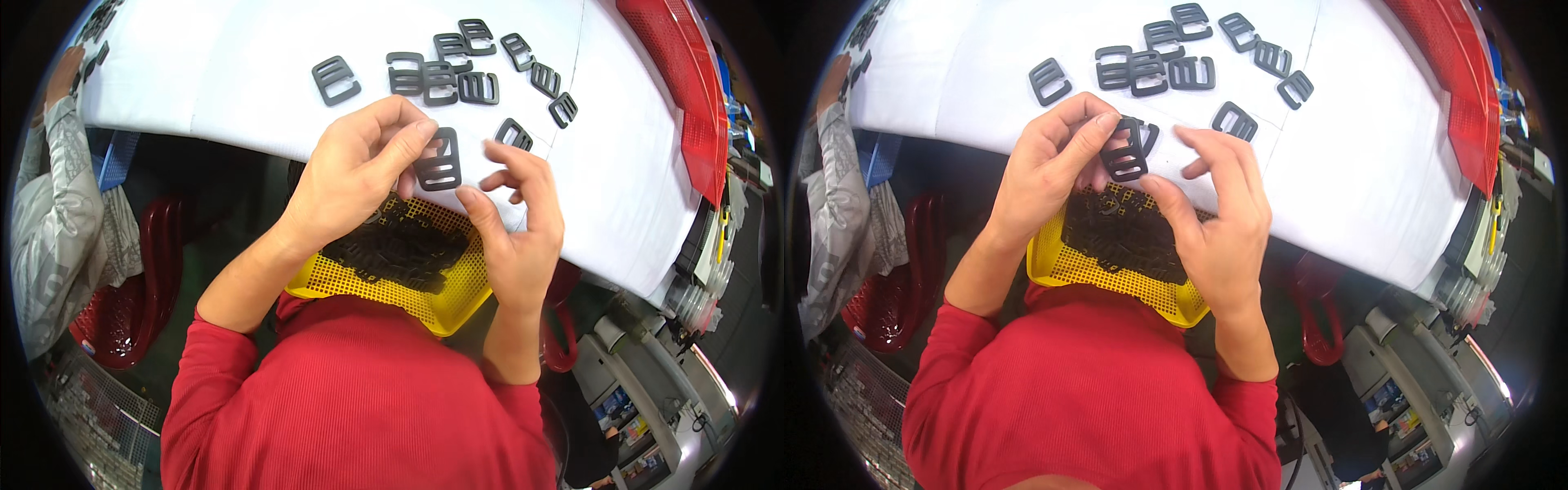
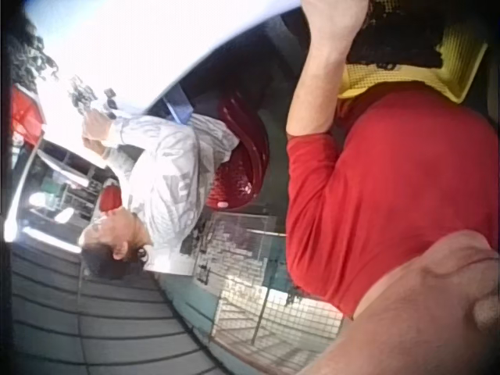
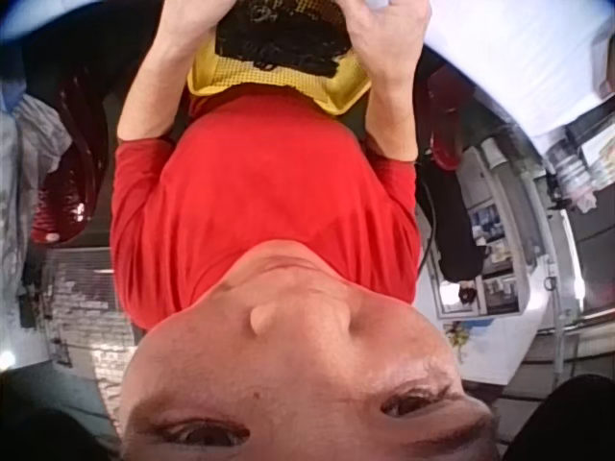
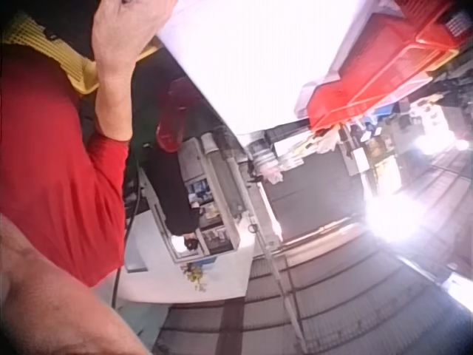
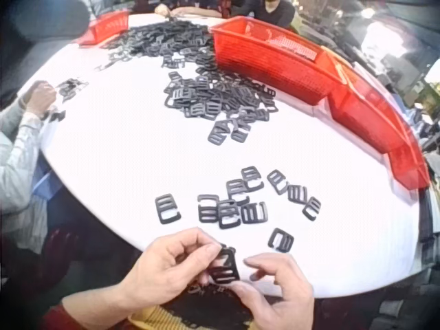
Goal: The person repeatedly picks up small black plastic buckles from a white table, inspects them, and places them into a yellow basket. The person also moves a red basket and continues sorting the buckles throughout the clip.
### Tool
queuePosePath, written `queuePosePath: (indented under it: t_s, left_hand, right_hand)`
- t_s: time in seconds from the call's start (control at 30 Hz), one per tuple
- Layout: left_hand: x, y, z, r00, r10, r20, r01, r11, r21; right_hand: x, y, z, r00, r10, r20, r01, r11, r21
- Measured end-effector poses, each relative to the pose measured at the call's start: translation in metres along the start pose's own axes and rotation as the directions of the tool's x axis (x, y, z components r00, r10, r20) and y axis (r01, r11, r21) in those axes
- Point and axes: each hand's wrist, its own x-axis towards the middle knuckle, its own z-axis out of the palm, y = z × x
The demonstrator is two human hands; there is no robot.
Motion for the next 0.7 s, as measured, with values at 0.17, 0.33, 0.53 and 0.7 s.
queuePosePath:
  t_s: [0.17, 0.33, 0.53, 0.7]
  left_hand:
    - [-0.009, 0.007, 0.004, 0.993, -0.111, 0.044, 0.11, 0.994, 0.015]
    - [-0.014, 0.001, 0.013, 0.994, -0.104, 0.035, 0.107, 0.99, -0.088]
    - [-0.014, -0.003, 0.02, 0.995, -0.094, 0.023, 0.097, 0.986, -0.136]
    - [-0.018, -0.01, 0.025, 0.992, -0.111, 0.054, 0.111, 0.994, 0.003]
  right_hand:
    - [-0.004, 0.006, 0.003, 0.924, -0.377, 0.06, 0.362, 0.814, -0.455]
    - [-0.006, 0.015, 0.007, 0.809, -0.586, 0.038, 0.512, 0.672, -0.535]
    - [-0.012, 0.015, 0.004, 0.812, -0.584, 0.0, 0.481, 0.669, -0.566]
    - [-0.013, 0.015, 0.007, 0.874, -0.481, 0.07, 0.408, 0.647, -0.644]
